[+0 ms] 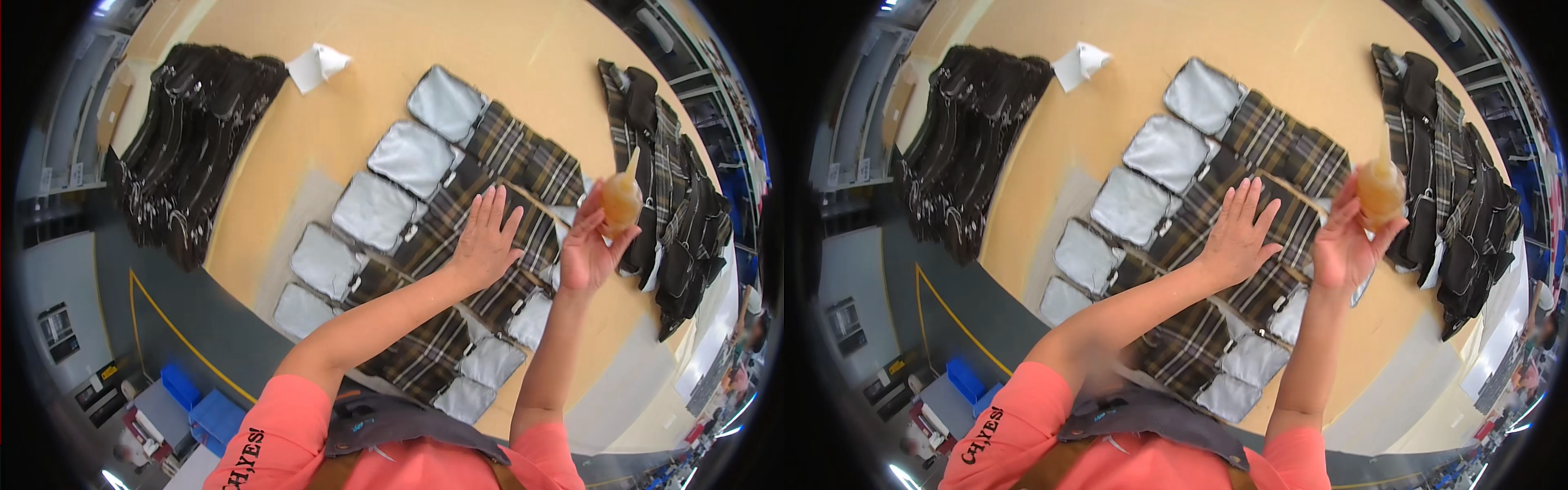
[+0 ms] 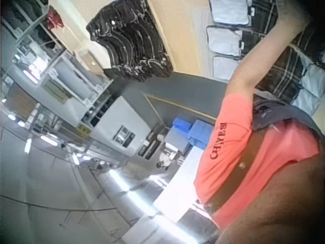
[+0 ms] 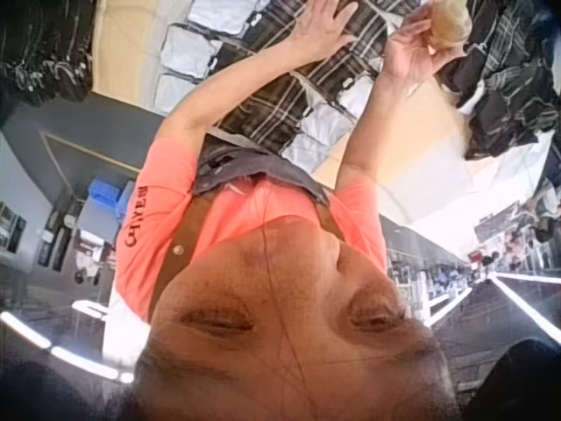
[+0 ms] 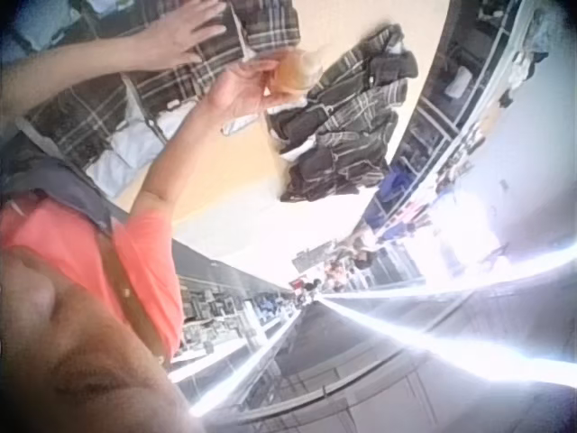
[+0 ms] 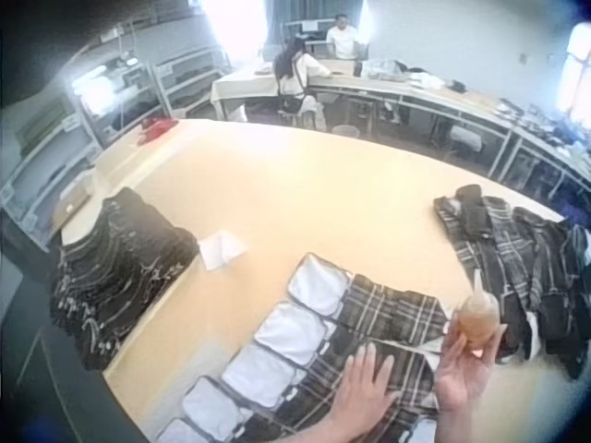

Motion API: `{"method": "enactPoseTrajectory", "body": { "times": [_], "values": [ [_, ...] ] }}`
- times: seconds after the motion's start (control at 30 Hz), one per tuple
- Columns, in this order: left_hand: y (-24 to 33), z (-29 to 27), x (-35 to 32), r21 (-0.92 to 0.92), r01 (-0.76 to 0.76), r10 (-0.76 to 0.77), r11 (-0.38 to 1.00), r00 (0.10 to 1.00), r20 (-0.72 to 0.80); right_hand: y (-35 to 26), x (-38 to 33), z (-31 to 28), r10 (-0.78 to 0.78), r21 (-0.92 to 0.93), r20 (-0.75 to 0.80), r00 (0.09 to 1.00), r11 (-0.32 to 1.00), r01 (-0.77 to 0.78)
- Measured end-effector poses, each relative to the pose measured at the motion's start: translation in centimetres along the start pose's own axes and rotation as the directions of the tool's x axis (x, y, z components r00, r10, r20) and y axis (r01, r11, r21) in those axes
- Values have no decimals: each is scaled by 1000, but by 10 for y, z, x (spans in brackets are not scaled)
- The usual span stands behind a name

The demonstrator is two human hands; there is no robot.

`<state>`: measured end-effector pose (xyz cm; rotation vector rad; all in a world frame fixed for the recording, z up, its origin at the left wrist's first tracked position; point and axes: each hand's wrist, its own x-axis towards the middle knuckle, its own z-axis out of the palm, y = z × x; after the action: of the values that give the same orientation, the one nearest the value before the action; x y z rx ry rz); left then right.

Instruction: The person assembles plaid fabric pouches by applying adhesive from a squeeze bottle to the edges of the fabric and pressing them onto white backing pieces. They repeat this process for multiple units, stacking the finished pouches on the table.

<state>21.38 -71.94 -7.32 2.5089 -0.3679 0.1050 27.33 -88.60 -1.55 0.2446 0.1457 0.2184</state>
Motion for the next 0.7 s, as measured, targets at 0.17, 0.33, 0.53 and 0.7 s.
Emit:
{"method": "enactPoseTrajectory", "body": {
  "times": [0.17,0.33,0.53,0.7],
  "values": [
    [-40,0,86,114,97,-78,989,983,-164,-23,-8,12,-116,-158,74,990,979,126],
    [-64,23,114,140,131,-115,981,987,-114,-28,-22,-6,-256,-341,-27,966,911,232],
    [-59,31,105,225,71,-60,972,997,-55,-26,-29,-10,-326,-469,-74,942,845,256],
    [-58,40,101,213,70,-62,975,997,-46,-15,-21,-9,-470,-615,-96,878,721,319]
  ]
}}
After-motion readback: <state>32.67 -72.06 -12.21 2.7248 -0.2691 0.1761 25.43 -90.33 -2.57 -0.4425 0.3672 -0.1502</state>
